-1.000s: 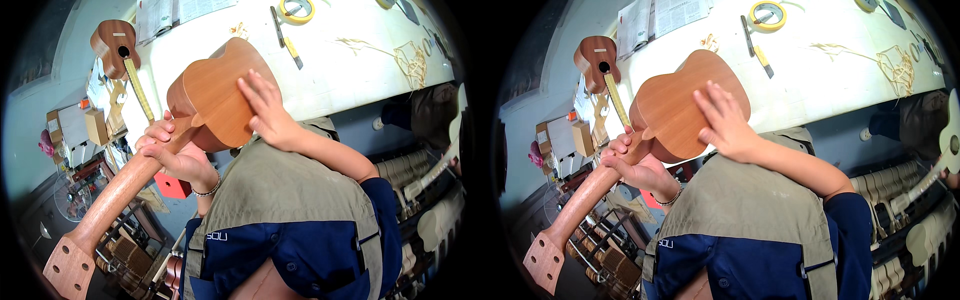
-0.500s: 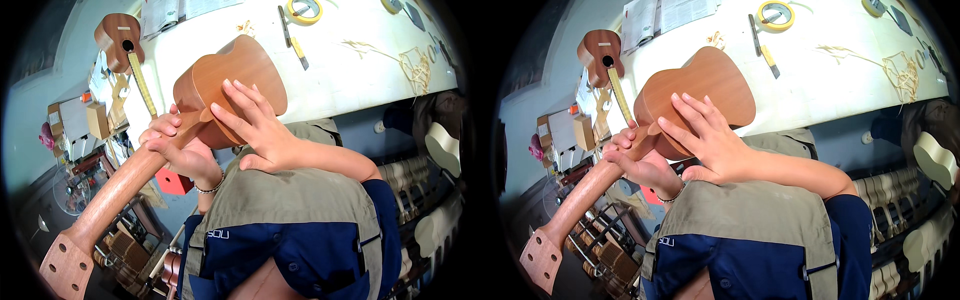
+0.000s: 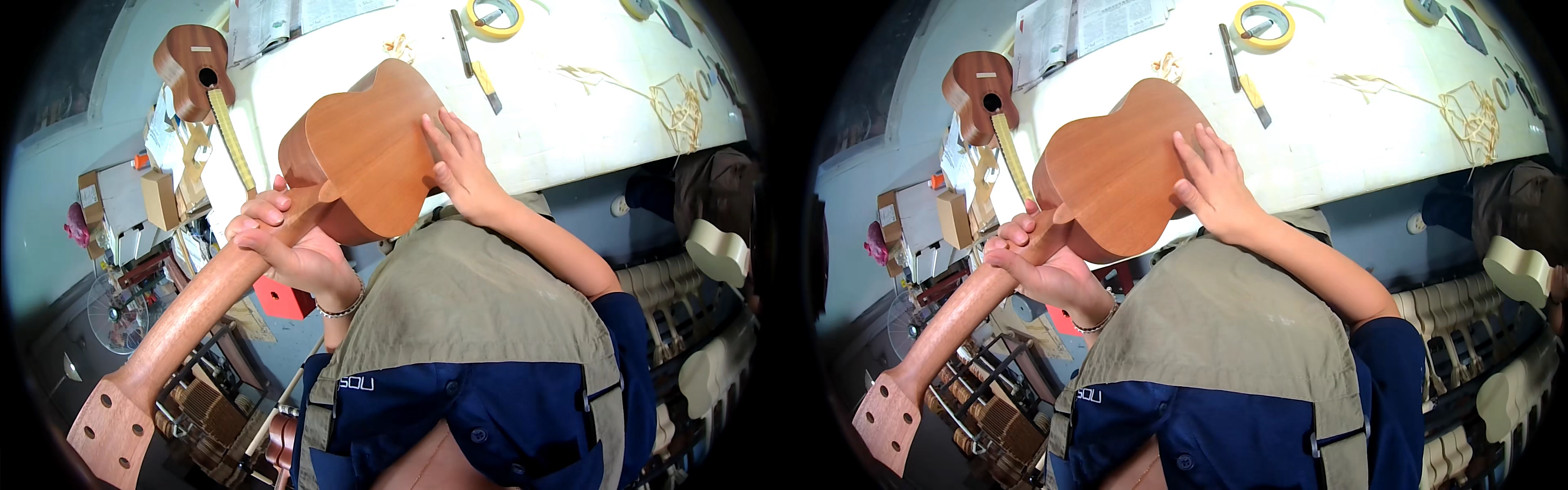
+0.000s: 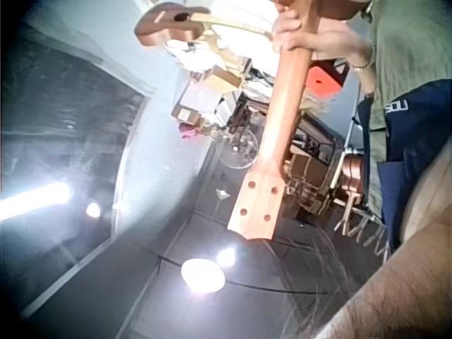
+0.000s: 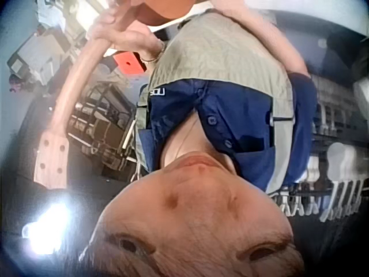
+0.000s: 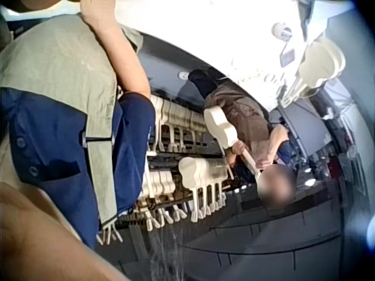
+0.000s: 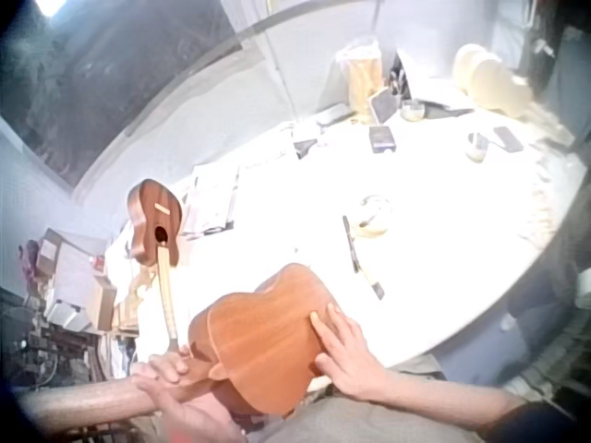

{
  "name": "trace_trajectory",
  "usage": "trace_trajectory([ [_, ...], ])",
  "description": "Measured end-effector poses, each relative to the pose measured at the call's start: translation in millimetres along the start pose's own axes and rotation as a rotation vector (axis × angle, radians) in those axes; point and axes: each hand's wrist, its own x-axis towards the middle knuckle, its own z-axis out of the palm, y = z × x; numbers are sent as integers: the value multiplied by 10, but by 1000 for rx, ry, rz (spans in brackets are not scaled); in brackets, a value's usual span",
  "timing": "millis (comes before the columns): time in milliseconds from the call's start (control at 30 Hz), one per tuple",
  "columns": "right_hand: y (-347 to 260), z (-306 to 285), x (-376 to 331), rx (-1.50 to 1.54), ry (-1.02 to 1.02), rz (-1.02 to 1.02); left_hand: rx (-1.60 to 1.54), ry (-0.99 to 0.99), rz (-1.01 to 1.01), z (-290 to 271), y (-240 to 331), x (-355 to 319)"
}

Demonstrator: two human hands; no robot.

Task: The person inspects a wooden guitar body, then uses a pen-like tool to apply a dark line along the edges and center seam. They wipe the surface with a cloth and continue inspecting the instrument.

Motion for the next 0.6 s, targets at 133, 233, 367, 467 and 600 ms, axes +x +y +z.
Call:
trace_trajectory([
  [133, -467, -55, 41, -97, -94, -304, -13, 28, -3, 12, -20, 3],
  [233, -488, -21, 29, -46, -109, -298, 18, 18, -20, 33, 2, -8],
  [367, -85, -5, -31, -46, -25, -55, 28, 18, 1, 8, 3, -21],
  [467, -19, -14, -63, -30, 29, -14, 2, 27, 8, -4, -16, -12],
  [600, -181, -72, -11, 86, 168, -119, -11, 20, -2, -8, -23, -20],
])
